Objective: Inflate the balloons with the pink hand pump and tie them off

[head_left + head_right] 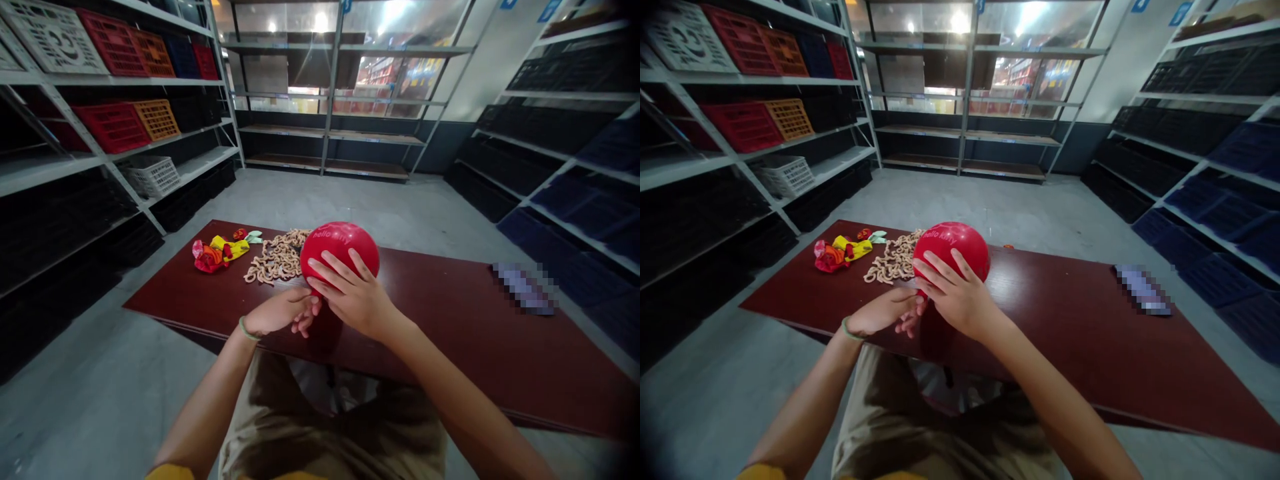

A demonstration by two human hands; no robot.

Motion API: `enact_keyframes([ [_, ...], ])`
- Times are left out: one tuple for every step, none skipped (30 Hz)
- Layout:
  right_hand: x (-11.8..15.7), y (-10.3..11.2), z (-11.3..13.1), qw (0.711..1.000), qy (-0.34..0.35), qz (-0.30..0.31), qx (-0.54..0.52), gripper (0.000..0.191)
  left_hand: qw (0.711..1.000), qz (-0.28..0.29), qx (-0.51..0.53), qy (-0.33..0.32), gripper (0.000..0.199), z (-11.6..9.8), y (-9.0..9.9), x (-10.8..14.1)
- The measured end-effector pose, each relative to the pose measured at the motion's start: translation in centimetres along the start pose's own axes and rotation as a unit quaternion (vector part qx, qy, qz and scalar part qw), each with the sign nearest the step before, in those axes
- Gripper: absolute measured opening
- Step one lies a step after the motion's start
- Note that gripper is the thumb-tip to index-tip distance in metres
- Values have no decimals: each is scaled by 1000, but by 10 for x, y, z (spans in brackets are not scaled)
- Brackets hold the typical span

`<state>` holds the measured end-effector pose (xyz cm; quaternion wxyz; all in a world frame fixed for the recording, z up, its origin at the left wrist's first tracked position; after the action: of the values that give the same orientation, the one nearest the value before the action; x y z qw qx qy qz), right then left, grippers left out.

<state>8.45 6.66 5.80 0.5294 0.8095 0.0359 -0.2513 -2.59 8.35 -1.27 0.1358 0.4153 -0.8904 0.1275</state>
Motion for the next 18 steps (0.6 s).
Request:
enact_keyframes([
  [3,2,1,1000,1,-3,-4,40,1000,7,1,8,32,-1,-4,0],
  [5,3,1,1000,-1,-6,-7,35,1000,11,2,13,31,-1,-7,0],
  [8,5,2,1000,-4,-9,-11,31,1000,13,1,16,31,-2,-10,0],
  [11,5,2,1000,-8,-11,-15,28,1000,14,-2,18,30,-2,-12,0],
  [13,6,2,1000,-13,-13,-19,25,1000,14,-6,20,30,-3,-14,1],
  [16,6,3,1000,-14,-14,-21,24,1000,13,-9,22,30,-3,-14,1],
  [18,5,4,1000,-12,-15,-21,24,1000,11,-12,26,31,-3,-14,2],
  [20,4,6,1000,-8,-17,-20,24,999,8,-15,30,31,-3,-14,2],
  [21,2,7,1000,-4,-17,-18,25,999,3,-22,34,31,-4,-13,2],
  [22,1,9,1000,-2,-17,-16,25,999,-5,-32,37,32,-5,-11,3],
  [23,-1,9,1000,-3,-14,-15,26,998,-16,-48,40,32,-6,-8,3],
  [22,-3,10,1000,-9,-11,-14,27,996,-29,-68,42,32,-7,-6,3],
  [22,-4,9,1000,-18,-7,-17,28,994,-43,-88,42,32,-8,-3,3],
  [21,-3,8,999,-30,-4,-22,30,992,-58,-104,37,32,-10,0,4],
  [19,-2,6,998,-45,-1,-33,31,991,-71,-112,29,32,-12,3,4],
  [18,1,4,997,-62,-1,-48,31,990,-86,-107,12,30,-15,6,5],
  [16,5,1,995,-80,-3,-66,31,990,-104,-90,-13,29,-18,9,7],
  [15,10,-3,991,-101,-10,-87,31,989,-126,-65,-45,28,-21,13,9],
])
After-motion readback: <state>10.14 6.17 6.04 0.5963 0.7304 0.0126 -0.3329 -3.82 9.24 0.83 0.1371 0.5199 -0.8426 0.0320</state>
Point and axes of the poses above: each hand's wrist, its own x-axis away from the middle knuckle, its own y-axis out of the back of the hand, z = x × y, the point moved 7 cm from there along -x, towards the middle knuckle, and after that the axes turned 13 degrees about y, right-handed, at the moved point
